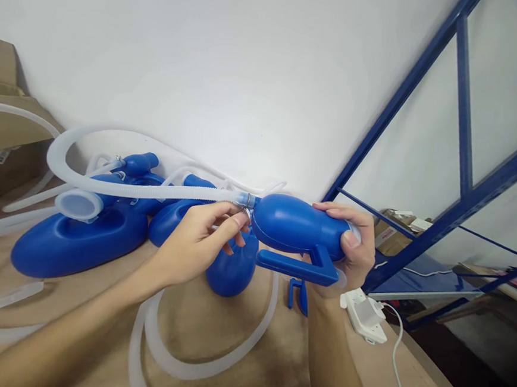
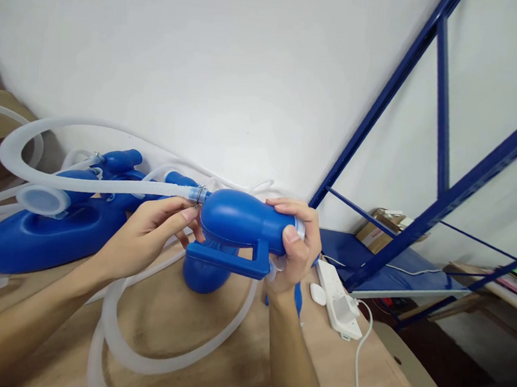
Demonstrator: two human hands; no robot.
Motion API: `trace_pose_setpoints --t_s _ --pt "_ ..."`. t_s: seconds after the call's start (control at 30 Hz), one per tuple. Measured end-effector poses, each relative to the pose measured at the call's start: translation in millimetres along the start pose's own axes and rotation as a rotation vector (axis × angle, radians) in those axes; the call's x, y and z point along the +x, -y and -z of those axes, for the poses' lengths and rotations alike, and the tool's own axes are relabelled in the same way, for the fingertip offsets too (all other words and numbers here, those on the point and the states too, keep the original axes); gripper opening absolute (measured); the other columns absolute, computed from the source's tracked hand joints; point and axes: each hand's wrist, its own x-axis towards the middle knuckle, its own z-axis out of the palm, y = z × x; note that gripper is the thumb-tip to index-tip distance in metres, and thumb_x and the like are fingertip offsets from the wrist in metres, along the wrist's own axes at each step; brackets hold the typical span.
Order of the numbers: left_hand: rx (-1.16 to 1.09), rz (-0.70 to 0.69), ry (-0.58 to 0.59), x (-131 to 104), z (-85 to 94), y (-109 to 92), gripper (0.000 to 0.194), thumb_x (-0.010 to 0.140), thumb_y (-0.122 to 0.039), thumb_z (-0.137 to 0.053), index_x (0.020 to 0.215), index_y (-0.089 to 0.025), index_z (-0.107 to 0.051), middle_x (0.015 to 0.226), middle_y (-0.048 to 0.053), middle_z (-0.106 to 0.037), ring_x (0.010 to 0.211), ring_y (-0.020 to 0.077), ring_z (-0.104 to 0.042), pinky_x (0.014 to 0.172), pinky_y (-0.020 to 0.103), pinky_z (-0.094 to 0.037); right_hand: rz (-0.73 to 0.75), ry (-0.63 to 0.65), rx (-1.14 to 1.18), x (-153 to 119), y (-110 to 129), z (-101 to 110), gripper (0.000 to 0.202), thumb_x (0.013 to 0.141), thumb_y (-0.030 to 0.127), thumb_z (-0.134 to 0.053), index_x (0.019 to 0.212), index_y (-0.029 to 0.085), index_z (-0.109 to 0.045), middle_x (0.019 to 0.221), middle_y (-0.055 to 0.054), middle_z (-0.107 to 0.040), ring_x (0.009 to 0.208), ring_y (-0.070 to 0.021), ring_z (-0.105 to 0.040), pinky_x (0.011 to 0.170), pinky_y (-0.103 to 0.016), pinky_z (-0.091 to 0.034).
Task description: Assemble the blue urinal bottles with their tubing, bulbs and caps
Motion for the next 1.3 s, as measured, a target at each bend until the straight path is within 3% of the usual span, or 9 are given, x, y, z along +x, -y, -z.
trace_pose_setpoints --t_s 0.2,0.4,0.7,0.8,0.9,1.03,1.1,1.17,1.3 --pt "0.059 -0.023 -0.048 -0.3 -1.3 0.5 0.038 0.102 -0.040 -0.051 0.074 -0.016 -0.061 0.068 0.002 -0.067 0.061 0.0127 -0.064 0.059 0.022 -0.054 -0.013 -0.030 -0.052 -0.5 5.1 -2.5 0.020 0.083 0.027 -0.052 0.087 0.024 -0.072 0.092 -0.004 -0.075 0.092 -0.0254 -0.070 0.087 -0.045 -0.056" --pt "-0.139 0.048 -0.026 -1.0 -4.8 -3.5 0.038 0.099 -0.038 -0.052 0.067 -0.018 -0.055 0.058 0.000 -0.058 0.051 0.0118 -0.059 0.051 0.022 -0.052 0.154 0.000 -0.077 -4.4 6.0 -5.3 0.015 0.085 0.031 -0.056 0.088 0.028 -0.071 0.092 -0.005 -0.073 0.090 -0.0289 -0.070 0.080 -0.050 -0.059" --pt "-0.147 0.094 0.035 6.1 0.0 -0.9 0.038 0.100 -0.045 -0.052 0.080 -0.015 -0.065 0.079 0.005 -0.071 0.065 0.0153 -0.068 0.051 0.023 -0.052 0.056 -0.026 -0.038 -2.5 1.1 -4.5 0.024 0.083 0.023 -0.052 0.090 0.025 -0.075 0.094 -0.004 -0.076 0.093 -0.0257 -0.069 0.087 -0.044 -0.055" --pt "0.026 0.031 -0.023 2.4 3.1 0.1 0.041 0.101 -0.047 -0.053 0.078 -0.016 -0.067 0.074 0.003 -0.069 0.064 0.0153 -0.065 0.055 0.025 -0.051 -0.013 -0.015 0.000 -3.3 -2.1 -4.1 0.024 0.087 0.024 -0.052 0.093 0.025 -0.075 0.097 -0.004 -0.076 0.099 -0.0252 -0.069 0.093 -0.043 -0.054" --pt "0.381 -0.183 -0.248 -3.6 8.2 2.3 0.030 0.100 -0.041 -0.059 0.084 -0.019 -0.071 0.076 0.003 -0.070 0.068 0.0168 -0.064 0.066 0.029 -0.051 -0.169 -0.030 0.049 -0.6 -7.9 -4.0 0.023 0.090 0.030 -0.051 0.093 0.025 -0.073 0.096 -0.004 -0.075 0.100 -0.0250 -0.070 0.096 -0.043 -0.053" --pt "0.871 -0.433 -0.493 -6.1 21.8 2.7 0.023 0.096 -0.034 -0.068 0.114 -0.024 -0.076 0.108 0.010 -0.076 0.098 0.0285 -0.067 0.087 0.040 -0.048 -0.377 0.007 0.113 7.4 -13.5 -1.2 0.018 0.086 0.037 -0.058 0.086 0.026 -0.072 0.091 -0.003 -0.074 0.095 -0.0243 -0.069 0.091 -0.041 -0.055" --pt "1.020 -0.480 -0.451 -3.5 31.8 1.4 0.028 0.098 -0.035 -0.065 0.122 -0.026 -0.076 0.125 0.013 -0.073 0.115 0.0353 -0.064 0.099 0.047 -0.043 -0.453 0.080 0.126 10.6 -12.8 1.5 0.017 0.086 0.040 -0.062 0.086 0.026 -0.072 0.094 -0.004 -0.075 0.096 -0.0241 -0.069 0.087 -0.039 -0.056" --pt "1.034 -0.485 -0.274 0.3 43.0 0.5 0.030 0.103 -0.039 -0.055 0.119 -0.025 -0.076 0.124 0.012 -0.074 0.118 0.0362 -0.064 0.104 0.050 -0.040 -0.503 0.144 0.128 12.3 -11.0 4.3 0.019 0.088 0.043 -0.064 0.089 0.026 -0.072 0.097 -0.004 -0.075 0.095 -0.0239 -0.069 0.083 -0.038 -0.057" --pt "0.839 -0.273 0.141 7.2 61.3 2.6 0.044 0.109 -0.049 -0.040 0.102 -0.024 -0.075 0.097 0.005 -0.077 0.086 0.0247 -0.069 0.082 0.036 -0.043 -0.528 0.219 0.119 11.8 -11.9 8.4 0.026 0.088 0.051 -0.072 0.095 0.026 -0.072 0.105 -0.004 -0.076 0.095 -0.0221 -0.069 0.078 -0.034 -0.057"
